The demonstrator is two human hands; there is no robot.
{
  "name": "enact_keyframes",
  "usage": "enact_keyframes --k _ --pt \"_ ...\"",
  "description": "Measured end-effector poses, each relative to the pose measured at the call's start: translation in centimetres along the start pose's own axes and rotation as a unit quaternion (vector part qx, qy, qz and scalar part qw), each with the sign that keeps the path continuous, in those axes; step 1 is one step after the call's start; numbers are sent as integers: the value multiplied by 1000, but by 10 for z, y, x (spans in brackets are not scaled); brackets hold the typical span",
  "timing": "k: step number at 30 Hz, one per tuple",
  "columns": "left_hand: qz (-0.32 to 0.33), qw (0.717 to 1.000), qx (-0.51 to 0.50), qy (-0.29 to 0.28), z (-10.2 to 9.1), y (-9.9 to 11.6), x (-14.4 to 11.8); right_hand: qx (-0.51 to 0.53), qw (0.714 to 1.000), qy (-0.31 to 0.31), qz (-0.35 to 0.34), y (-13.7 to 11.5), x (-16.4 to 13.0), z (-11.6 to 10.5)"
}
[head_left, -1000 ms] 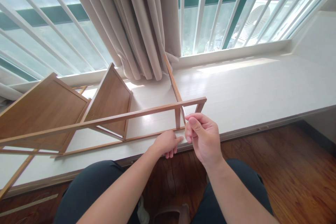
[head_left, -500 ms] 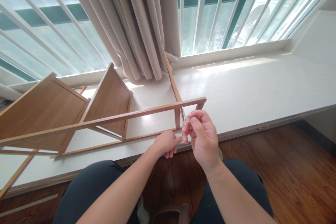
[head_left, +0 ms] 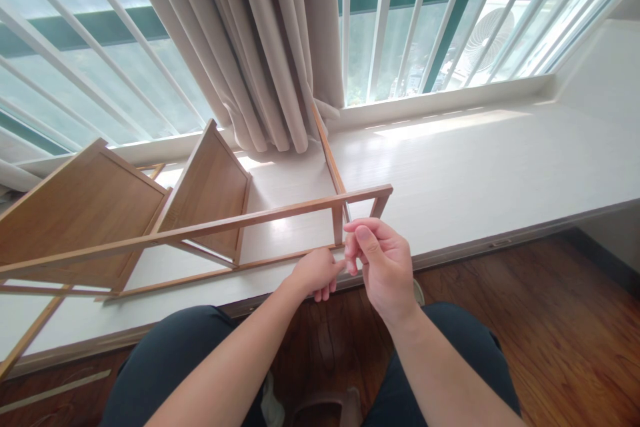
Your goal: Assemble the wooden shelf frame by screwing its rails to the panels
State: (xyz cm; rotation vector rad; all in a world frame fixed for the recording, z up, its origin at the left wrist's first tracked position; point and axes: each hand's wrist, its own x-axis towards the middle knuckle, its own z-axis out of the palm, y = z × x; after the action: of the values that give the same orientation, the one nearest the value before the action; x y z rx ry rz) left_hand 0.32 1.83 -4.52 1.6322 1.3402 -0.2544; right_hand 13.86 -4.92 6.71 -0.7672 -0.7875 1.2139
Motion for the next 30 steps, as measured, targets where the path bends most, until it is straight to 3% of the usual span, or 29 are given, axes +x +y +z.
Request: enact_keyframes --k 11,30 --pt "13 999 28 -14 -5 5 -8 -21 1000 -8 9 0 -2 1" --pt "1 1000 24 -13 -4 6 -11 -142 989 19 -48 3 -8 0"
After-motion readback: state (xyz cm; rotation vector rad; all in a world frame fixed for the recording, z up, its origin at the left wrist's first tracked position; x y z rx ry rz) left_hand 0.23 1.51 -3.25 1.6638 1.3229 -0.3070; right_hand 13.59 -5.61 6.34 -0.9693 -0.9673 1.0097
